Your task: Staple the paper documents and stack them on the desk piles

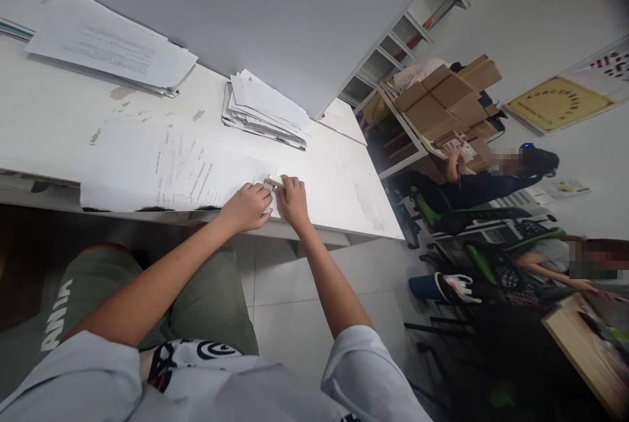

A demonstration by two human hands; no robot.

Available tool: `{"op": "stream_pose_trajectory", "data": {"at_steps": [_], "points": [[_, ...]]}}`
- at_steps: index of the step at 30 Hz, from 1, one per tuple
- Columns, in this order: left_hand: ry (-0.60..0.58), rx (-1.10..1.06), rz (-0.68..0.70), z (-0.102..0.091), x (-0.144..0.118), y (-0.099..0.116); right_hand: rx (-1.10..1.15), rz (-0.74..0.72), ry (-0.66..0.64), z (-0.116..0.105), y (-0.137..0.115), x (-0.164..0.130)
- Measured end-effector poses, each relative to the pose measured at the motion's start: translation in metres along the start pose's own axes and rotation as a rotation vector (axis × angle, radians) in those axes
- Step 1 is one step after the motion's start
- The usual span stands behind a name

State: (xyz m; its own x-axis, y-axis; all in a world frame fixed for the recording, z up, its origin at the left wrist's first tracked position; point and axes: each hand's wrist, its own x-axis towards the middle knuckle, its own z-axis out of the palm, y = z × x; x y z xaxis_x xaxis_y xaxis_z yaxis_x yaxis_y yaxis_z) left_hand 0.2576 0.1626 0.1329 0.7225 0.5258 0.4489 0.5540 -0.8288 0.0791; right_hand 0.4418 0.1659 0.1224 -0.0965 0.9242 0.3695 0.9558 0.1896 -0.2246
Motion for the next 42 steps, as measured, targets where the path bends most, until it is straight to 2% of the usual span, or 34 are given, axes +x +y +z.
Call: {"op": "stream_pose_trajectory", "data": {"at_steps": [14, 22, 26, 33, 36, 39, 42], "points": [[0.014, 0.024, 0.013, 0.003, 0.0, 0.001, 0.059, -0.086, 0.036, 0.004, 0.004, 0.001], [0.017, 0.041, 0.004, 0.003, 0.002, -0.001, 0.023, -0.115, 0.004, 0.004, 0.005, 0.005], [0.008, 0.051, 0.001, 0.001, 0.002, 0.0, -0.055, -0.105, -0.064, -0.005, -0.001, 0.005], [-0.05, 0.041, -0.017, -0.003, 0.005, -0.001, -0.283, -0.109, -0.298, -0.036, -0.019, 0.016], [-0.075, 0.044, -0.021, -0.004, 0.004, 0.0, -0.357, -0.096, -0.314, -0.037, -0.027, 0.02], [-0.099, 0.025, -0.075, -0.008, -0.003, -0.004, -0.317, -0.105, -0.258, -0.033, -0.029, 0.018], [-0.171, 0.003, -0.243, -0.016, -0.019, -0.02, -0.234, -0.083, -0.19, -0.025, -0.027, 0.015]]}}
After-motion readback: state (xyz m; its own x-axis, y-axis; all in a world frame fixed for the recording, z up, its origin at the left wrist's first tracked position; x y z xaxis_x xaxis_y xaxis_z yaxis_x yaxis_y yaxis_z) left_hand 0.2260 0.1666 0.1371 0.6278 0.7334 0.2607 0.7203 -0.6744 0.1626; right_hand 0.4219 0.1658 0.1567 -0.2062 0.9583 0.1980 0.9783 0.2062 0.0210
